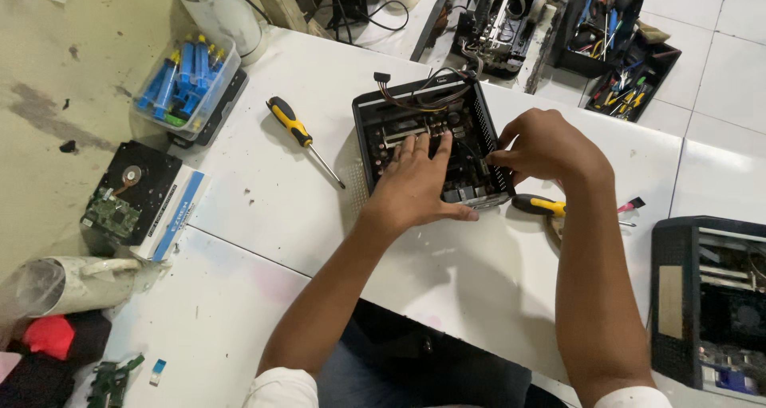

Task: The person connects wires to a motherboard, places the motherboard into a computer case, and then cleans the inside of the case with a brush. The person handles the motherboard, wires, and computer case throughout the task.

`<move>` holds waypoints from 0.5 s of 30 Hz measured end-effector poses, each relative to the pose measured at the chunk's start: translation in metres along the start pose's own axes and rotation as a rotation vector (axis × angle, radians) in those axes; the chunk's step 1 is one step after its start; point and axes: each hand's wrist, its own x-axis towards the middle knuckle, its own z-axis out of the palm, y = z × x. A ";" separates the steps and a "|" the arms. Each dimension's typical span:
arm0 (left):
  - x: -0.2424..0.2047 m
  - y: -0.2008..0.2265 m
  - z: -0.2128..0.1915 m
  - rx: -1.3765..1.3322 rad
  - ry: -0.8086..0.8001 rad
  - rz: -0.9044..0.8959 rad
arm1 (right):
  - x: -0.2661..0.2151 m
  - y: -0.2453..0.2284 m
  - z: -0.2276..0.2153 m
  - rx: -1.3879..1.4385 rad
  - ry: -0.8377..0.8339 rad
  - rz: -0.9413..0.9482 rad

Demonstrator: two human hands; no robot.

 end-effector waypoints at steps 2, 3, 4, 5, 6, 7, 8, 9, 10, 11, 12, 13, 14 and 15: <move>0.000 0.005 0.010 0.013 0.020 0.001 | 0.000 -0.002 -0.001 -0.005 -0.004 0.008; 0.000 0.007 0.015 0.029 0.044 0.004 | 0.000 -0.002 -0.001 -0.008 -0.003 0.015; 0.001 0.007 0.021 0.026 0.039 0.005 | 0.000 -0.002 -0.001 -0.008 -0.006 0.019; 0.001 0.007 0.027 0.051 0.105 0.010 | 0.000 -0.001 -0.002 -0.021 -0.003 0.014; 0.001 0.006 0.033 0.076 0.170 0.014 | 0.001 -0.001 -0.001 -0.033 -0.002 0.009; 0.002 0.005 0.039 0.073 0.164 0.013 | 0.000 0.000 0.000 -0.032 -0.008 0.013; 0.003 0.004 0.043 0.109 0.252 0.026 | -0.001 0.000 0.000 -0.042 -0.002 0.009; 0.005 0.003 0.048 0.145 0.339 0.038 | -0.001 0.000 0.001 -0.051 0.004 0.006; 0.007 0.001 0.051 0.143 0.335 0.039 | 0.004 0.004 0.003 -0.050 0.001 0.009; 0.009 0.000 0.054 0.167 0.374 0.044 | 0.008 0.008 0.005 -0.063 0.016 -0.009; 0.011 -0.001 0.056 0.191 0.412 0.050 | 0.013 0.012 0.007 -0.075 0.033 -0.027; 0.012 -0.002 0.057 0.190 0.408 0.053 | 0.011 0.011 0.007 -0.073 0.032 -0.022; 0.013 -0.002 0.057 0.223 0.411 0.057 | 0.009 0.009 0.007 -0.076 0.032 -0.021; 0.014 -0.003 0.057 0.257 0.413 0.060 | 0.008 0.008 0.007 -0.078 0.032 -0.020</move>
